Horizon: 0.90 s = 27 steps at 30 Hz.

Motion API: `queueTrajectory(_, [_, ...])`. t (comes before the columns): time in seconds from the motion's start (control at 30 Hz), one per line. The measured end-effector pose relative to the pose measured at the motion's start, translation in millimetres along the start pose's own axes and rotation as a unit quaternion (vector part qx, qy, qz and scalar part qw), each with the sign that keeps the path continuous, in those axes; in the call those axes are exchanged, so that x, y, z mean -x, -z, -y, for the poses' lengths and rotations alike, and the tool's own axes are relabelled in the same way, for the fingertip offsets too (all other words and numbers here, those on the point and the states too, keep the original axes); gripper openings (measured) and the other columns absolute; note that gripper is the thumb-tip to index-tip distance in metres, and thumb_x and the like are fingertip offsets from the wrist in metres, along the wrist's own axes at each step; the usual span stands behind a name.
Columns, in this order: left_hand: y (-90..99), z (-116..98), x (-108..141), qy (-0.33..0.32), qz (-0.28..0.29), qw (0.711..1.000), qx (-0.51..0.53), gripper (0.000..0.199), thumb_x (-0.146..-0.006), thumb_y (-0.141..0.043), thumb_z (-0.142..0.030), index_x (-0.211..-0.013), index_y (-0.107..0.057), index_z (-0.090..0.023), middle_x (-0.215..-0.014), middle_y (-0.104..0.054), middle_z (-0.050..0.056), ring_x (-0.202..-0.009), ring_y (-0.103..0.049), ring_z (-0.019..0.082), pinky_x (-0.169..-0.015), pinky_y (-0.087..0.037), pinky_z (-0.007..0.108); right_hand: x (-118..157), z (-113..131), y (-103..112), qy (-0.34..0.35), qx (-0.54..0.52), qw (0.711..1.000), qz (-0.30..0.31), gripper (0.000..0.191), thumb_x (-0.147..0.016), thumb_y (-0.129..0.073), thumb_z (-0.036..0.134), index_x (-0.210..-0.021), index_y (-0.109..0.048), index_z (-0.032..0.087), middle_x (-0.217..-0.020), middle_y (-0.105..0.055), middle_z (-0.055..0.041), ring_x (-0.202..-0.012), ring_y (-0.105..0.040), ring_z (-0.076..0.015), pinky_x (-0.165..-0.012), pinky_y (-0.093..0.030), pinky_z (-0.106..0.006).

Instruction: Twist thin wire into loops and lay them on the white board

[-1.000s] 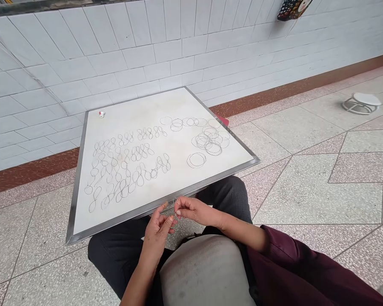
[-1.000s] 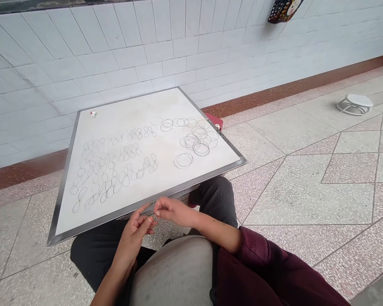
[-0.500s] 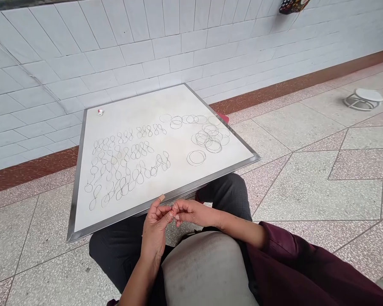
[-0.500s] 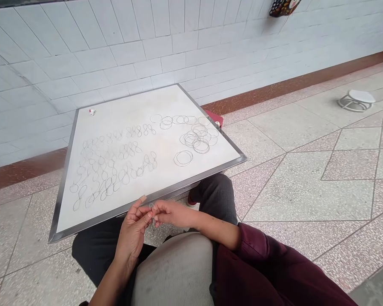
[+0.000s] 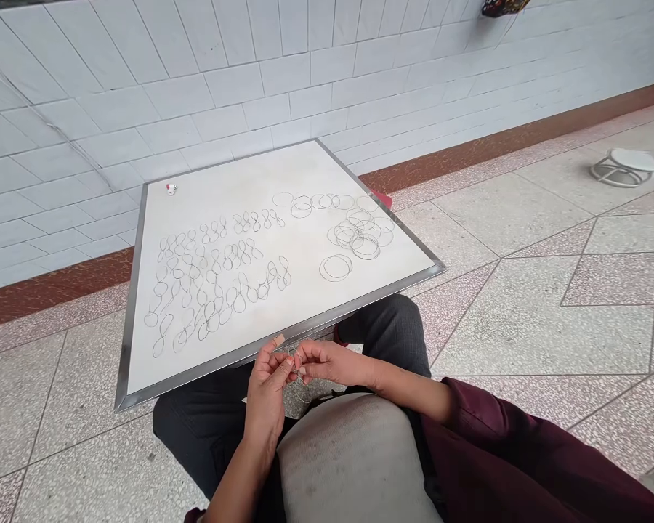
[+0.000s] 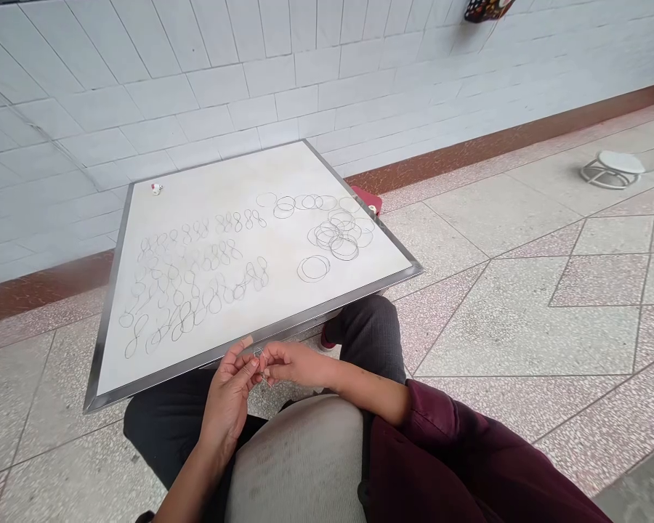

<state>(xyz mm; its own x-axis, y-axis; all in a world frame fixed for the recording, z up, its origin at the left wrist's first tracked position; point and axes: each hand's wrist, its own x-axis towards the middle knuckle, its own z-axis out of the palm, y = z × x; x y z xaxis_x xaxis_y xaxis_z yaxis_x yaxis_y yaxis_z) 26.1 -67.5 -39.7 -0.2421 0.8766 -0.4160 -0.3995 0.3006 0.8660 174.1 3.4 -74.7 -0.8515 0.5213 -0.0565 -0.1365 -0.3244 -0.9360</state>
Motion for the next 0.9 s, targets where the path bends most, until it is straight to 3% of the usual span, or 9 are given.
queueTrajectory(0.17, [1.9, -3.6, 3.7, -0.006, 0.013, 1.000, -0.010, 0.056, -0.075, -0.076, -0.031, -0.126, -0.055, -0.022, -0.084, -0.062, -0.001, -0.075, -0.058, 0.013, -0.074, -0.047, 0.029, 0.2, 2.2, 0.3, -0.004, -0.004, 1.000, -0.020, 0.037, -0.081, -0.070, 0.050, -0.090, -0.056, 0.017, -0.085, -0.058, 0.0003, -0.078, -0.058, -0.0121, -0.077, -0.049, -0.031])
queueTrajectory(0.37, [7.4, -5.1, 6.7, 0.017, 0.055, 0.998, -0.033, 0.062, -0.067, -0.080, -0.023, -0.126, -0.059, -0.020, -0.081, -0.059, 0.000, -0.073, -0.056, 0.014, -0.069, -0.048, 0.029, 0.9, 7.9, 0.7, 0.010, 0.038, 0.998, -0.048, 0.036, -0.083, -0.068, 0.050, -0.089, -0.057, 0.016, -0.079, -0.058, 0.0018, -0.072, -0.053, -0.0110, -0.074, -0.042, -0.028])
queueTrajectory(0.73, [6.7, -0.8, 3.8, 0.026, 0.031, 0.998, -0.055, 0.064, -0.066, -0.080, -0.025, -0.126, -0.058, -0.016, -0.078, -0.065, 0.001, -0.069, -0.054, 0.013, -0.065, -0.045, 0.026, 0.3, 8.8, -1.5, 0.032, 0.102, 0.990, -0.091, 0.026, -0.083, -0.069, 0.042, -0.086, -0.061, 0.017, -0.079, -0.058, 0.0012, -0.072, -0.052, -0.0121, -0.071, -0.043, -0.028])
queueTrajectory(0.9, [5.5, 0.7, 2.6, -0.005, 0.022, 0.998, -0.066, 0.061, -0.068, -0.078, -0.026, -0.125, -0.059, -0.018, -0.072, -0.063, -0.002, -0.063, -0.051, 0.012, -0.064, -0.043, 0.025, 1.1, 10.7, -2.1, 0.041, 0.107, 0.989, -0.090, 0.026, -0.084, -0.068, 0.043, -0.087, -0.063, 0.017, -0.081, -0.058, 0.0007, -0.073, -0.052, -0.0122, -0.070, -0.043, -0.027])
